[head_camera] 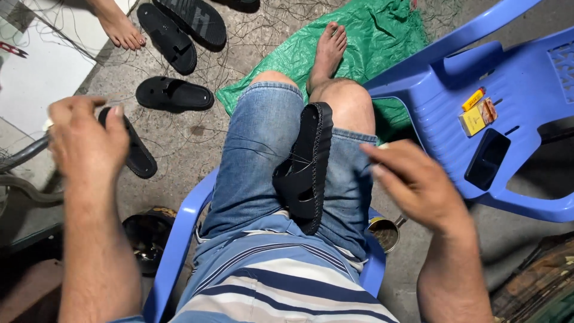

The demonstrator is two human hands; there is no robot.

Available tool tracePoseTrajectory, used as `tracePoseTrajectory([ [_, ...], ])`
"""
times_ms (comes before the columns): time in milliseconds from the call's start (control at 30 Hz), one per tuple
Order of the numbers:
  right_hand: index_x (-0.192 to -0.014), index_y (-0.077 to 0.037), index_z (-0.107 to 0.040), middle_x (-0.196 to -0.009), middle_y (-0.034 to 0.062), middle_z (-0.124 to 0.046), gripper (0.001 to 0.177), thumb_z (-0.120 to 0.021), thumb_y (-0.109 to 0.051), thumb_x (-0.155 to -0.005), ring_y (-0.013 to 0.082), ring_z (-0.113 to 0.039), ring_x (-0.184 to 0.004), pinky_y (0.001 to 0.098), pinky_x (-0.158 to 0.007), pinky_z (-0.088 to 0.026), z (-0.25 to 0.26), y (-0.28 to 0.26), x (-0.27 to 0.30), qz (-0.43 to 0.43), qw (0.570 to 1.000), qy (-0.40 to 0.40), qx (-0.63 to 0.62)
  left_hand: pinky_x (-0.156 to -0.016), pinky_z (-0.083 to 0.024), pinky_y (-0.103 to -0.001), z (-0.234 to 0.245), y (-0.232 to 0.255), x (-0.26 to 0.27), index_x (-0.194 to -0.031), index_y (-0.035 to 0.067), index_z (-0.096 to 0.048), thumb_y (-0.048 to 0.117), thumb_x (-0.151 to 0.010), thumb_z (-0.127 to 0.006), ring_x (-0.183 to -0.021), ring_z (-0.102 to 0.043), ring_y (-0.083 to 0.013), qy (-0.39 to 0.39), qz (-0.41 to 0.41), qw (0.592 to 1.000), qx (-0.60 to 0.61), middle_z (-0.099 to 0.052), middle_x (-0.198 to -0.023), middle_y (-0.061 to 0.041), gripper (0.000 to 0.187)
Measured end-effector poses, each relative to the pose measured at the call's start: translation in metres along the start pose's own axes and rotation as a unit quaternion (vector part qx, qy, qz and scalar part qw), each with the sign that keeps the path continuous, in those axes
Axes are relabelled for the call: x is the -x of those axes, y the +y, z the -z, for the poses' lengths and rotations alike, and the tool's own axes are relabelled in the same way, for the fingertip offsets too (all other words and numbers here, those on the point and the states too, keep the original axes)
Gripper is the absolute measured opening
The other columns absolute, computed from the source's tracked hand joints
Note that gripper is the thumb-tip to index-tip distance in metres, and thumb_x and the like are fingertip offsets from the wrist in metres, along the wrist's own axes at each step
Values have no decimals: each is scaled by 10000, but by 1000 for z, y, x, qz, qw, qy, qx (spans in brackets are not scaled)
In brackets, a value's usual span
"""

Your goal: Hand-stitching the sole of a black sandal using an awl and thread while sitting on a chair.

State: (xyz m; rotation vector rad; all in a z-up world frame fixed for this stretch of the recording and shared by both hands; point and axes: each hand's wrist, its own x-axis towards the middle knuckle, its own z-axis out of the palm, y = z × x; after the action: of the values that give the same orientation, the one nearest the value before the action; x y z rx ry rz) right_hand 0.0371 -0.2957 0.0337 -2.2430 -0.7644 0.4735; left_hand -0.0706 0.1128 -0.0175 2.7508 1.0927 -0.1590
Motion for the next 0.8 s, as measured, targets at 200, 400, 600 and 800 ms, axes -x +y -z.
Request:
tracePoseTrajectory([
  [200, -1224, -239, -547, -995, 24, -551, 427, -553, -128, -812, 203, -576, -862, 309, -684, -419, -16, -10, -24, 98, 978, -152, 106, -922, -386, -441, 8, 109, 48, -931, 82, -633, 194, -814, -632, -1036, -550, -287, -69, -446, 838, 307, -624, -1074, -97, 162],
  [400, -1004, -233, -680, -864, 52, -594, 277, -601, -130, -760, 307, -605, -706, 402, -633, -489, -20, -27, -33, 59, 981, -104, 153, -720, -503, -433, -13, 143, 74, -979, 78, -613, 221, -797, -620, -854, -633, -336, -261, -429, 815, 290, -642, -905, -126, 233],
  [600, -996, -248, -690, -836, 37, -581, 276, -594, -140, -760, 283, -596, -684, 384, -614, -488, -21, -26, -35, 54, 980, -102, 164, -617, -520, -324, -25, 144, 83, -883, 188, -672, 273, -766, -654, -767, -667, -247, -317, -257, 844, 348, -684, -811, -31, 146],
  [800, -1019, -311, -676, -838, -3, -561, 312, -581, -179, -753, 244, -596, -690, 349, -602, -492, -19, -25, -34, 25, 964, -140, 222, -589, -533, -311, -22, 150, 91, -895, 177, -686, 246, -777, -630, -762, -673, -244, -341, -195, 838, 379, -695, -795, -38, 148],
])
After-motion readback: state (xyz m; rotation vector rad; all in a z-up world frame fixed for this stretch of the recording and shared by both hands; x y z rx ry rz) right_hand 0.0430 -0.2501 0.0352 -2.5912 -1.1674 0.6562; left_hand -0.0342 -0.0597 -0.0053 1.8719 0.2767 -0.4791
